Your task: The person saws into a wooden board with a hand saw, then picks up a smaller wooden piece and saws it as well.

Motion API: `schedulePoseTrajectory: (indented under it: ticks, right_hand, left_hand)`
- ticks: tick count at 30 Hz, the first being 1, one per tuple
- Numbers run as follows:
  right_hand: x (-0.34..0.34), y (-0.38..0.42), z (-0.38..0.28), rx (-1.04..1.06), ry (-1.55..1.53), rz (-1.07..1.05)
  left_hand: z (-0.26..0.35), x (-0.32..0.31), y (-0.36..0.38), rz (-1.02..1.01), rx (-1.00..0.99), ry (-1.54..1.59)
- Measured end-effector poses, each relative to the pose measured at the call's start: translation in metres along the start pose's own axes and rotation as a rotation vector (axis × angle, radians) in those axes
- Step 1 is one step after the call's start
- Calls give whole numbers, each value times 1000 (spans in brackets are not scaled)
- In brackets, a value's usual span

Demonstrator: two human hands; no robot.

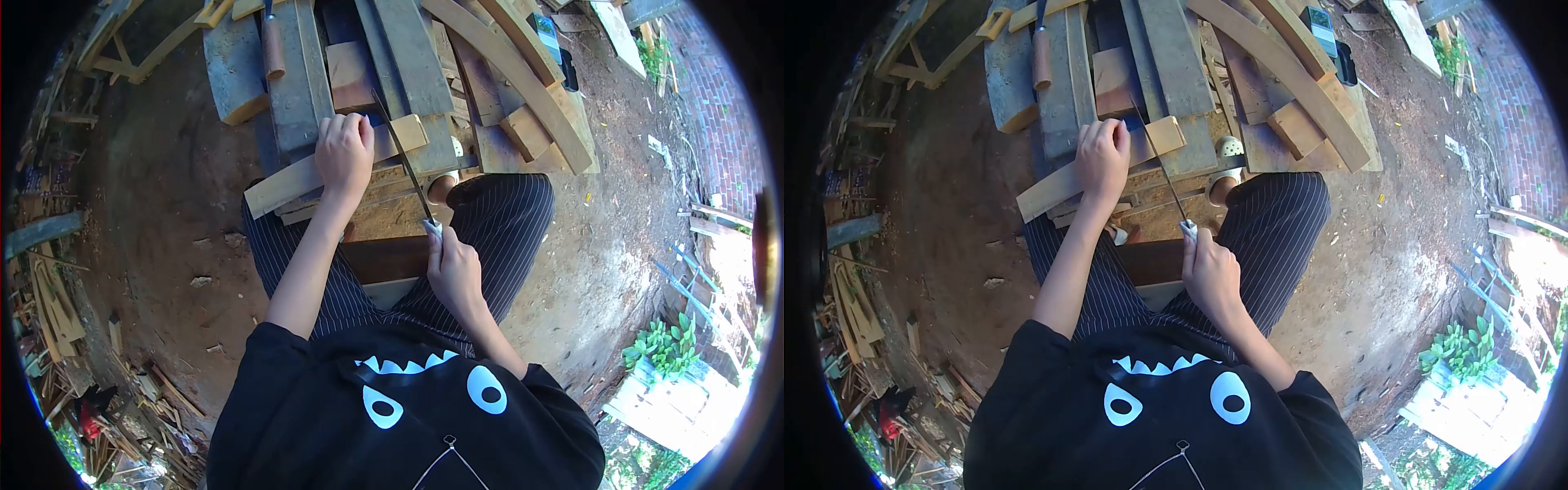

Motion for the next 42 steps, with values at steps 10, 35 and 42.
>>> schedulePoseTrajectory:
  ticks: [10, 35, 42]
  right_hand:
    - [-13, 6, -9, -11, 74, -2]
    - [-31, 3, 1, -104, 192, -87]
    - [-28, -53, -19, -50, 170, 43]
  left_hand:
    - [-2, 1, 6, 69, 13, 77]
    - [-3, -20, -13, -88, 91, -168]
    - [0, -19, -13, -91, 67, -170]
Point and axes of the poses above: each hand's wrist, its own y-axis away from the middle knuckle, its own x-axis out of the back of the hand, z = x × y, the point moved 10 cm from there along -y, towards the middle knuckle, and after that the axes turned 13 degrees about y, right-handed, at the moved point
